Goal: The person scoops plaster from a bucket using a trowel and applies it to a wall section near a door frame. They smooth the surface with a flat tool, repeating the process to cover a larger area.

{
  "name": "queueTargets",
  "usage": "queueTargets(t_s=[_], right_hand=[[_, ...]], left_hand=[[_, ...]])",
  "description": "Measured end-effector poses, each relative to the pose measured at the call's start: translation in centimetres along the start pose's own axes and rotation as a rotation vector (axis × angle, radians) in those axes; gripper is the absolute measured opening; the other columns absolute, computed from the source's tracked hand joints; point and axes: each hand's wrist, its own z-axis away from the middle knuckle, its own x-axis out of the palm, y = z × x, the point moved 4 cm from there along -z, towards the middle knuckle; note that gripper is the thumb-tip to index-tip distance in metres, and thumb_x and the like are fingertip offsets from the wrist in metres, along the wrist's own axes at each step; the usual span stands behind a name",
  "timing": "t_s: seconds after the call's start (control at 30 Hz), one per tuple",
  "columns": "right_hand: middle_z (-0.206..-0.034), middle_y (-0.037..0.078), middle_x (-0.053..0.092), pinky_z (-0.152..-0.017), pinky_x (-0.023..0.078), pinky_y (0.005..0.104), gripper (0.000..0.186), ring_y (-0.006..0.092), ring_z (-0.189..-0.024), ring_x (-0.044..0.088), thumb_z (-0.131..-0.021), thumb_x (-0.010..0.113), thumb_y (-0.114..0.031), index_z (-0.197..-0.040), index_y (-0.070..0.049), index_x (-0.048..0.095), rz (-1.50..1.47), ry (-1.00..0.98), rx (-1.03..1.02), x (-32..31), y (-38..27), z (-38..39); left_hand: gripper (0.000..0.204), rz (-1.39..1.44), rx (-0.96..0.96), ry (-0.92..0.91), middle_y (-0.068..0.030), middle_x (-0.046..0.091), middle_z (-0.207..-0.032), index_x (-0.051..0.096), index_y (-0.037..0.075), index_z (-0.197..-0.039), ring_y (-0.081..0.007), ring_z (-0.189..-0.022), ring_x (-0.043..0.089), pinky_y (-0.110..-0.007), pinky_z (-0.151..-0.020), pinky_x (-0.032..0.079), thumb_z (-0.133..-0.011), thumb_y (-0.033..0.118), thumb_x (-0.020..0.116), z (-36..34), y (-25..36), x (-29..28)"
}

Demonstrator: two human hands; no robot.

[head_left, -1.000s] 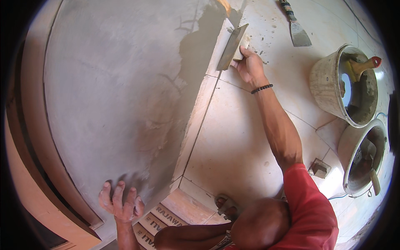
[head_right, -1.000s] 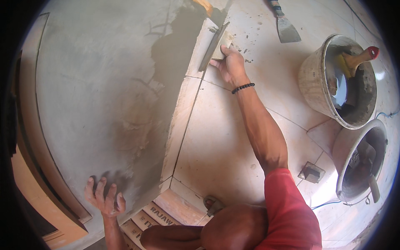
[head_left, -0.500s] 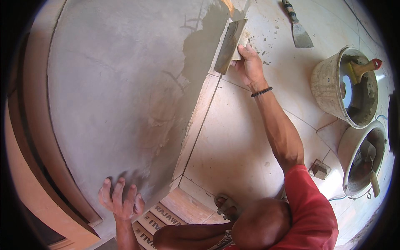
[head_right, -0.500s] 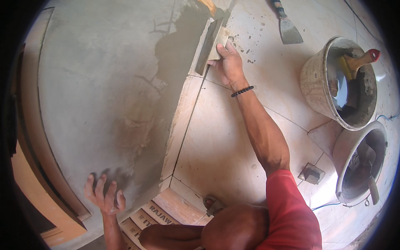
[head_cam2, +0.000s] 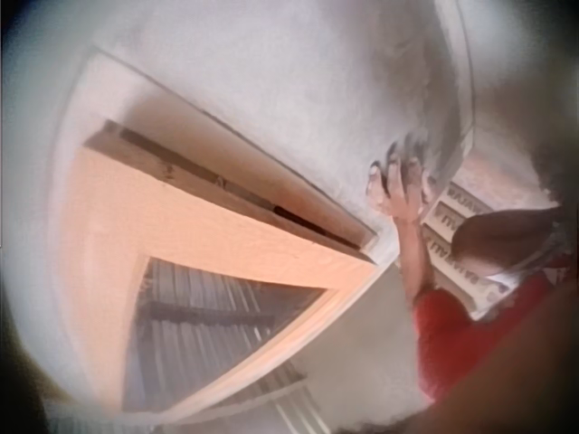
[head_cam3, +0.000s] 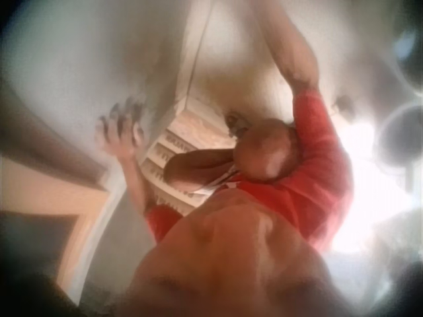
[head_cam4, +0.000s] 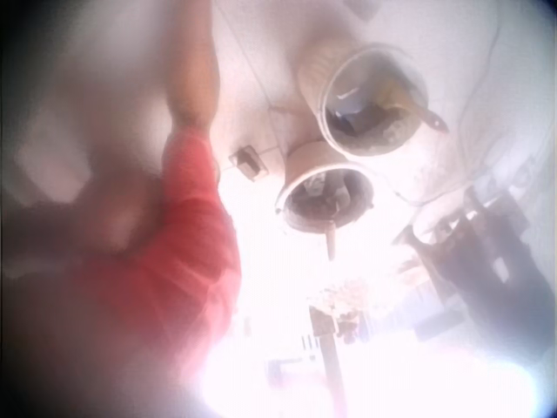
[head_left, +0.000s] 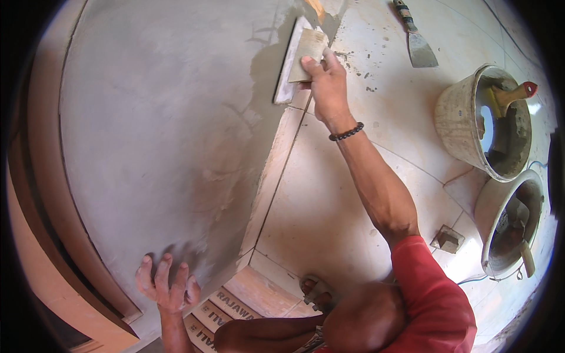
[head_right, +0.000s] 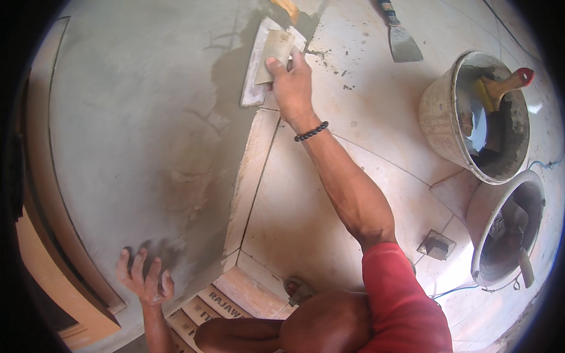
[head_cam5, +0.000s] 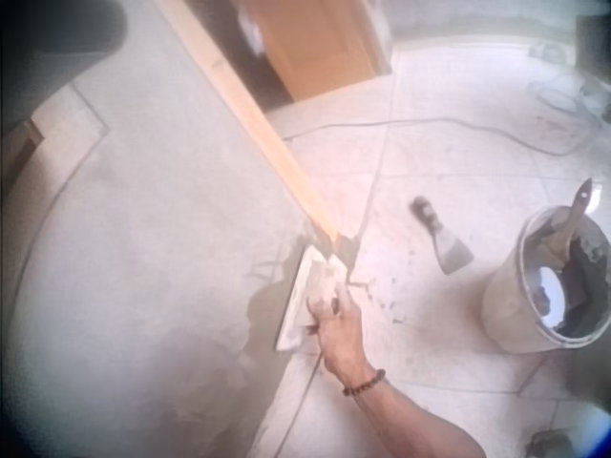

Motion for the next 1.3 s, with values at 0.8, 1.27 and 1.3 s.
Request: queueTargets(t_s=[0.8, 1.27, 1.3], right_hand=[[-0.101, 0.008, 0.062, -0.072, 0.05, 0.0291, 0.05, 0.0135, -0.085, 0.058, -0.09, 0.059, -0.024, -0.133, -0.001, 0.045, 0.223, -0.069, -0.307, 1.8, -3.2, 0.4], [-0.098, 0.004, 0.057, -0.07, 0.051, 0.0263, 0.05, 0.0083, -0.083, 0.055, -0.092, 0.058, -0.024, -0.131, 0.003, 0.042, 0.051, -0.053, -0.131, -4.0, -0.3, -2.0], [-0.099, 0.004, 0.058, -0.071, 0.052, 0.0269, 0.051, 0.0085, -0.084, 0.056, -0.093, 0.057, -0.023, -0.133, 0.003, 0.04, 0.095, -0.075, -0.109, -3.5, 0.0, -2.0]], left_hand=[[0.024, -0.01, 0.005, -0.008, -0.0155, 0.06, -0.111, 0.063, 0.009, -0.092, -0.0411, -0.119, 0.044, -0.053, -0.09, 0.035, -0.078, 0.027, 0.055, 0.0, 0.1, 0.0], [0.021, 0.007, -0.011, 0.017, -0.0147, 0.061, -0.111, 0.063, 0.009, -0.089, -0.0401, -0.118, 0.045, -0.051, -0.089, 0.035, -0.081, 0.026, 0.056, -0.1, 0.0, 0.0], [0.021, 0.008, -0.016, 0.007, -0.0145, 0.061, -0.112, 0.063, 0.009, -0.089, -0.04, -0.119, 0.045, -0.05, -0.089, 0.035, -0.081, 0.026, 0.056, -0.1, 0.0, -0.1]])
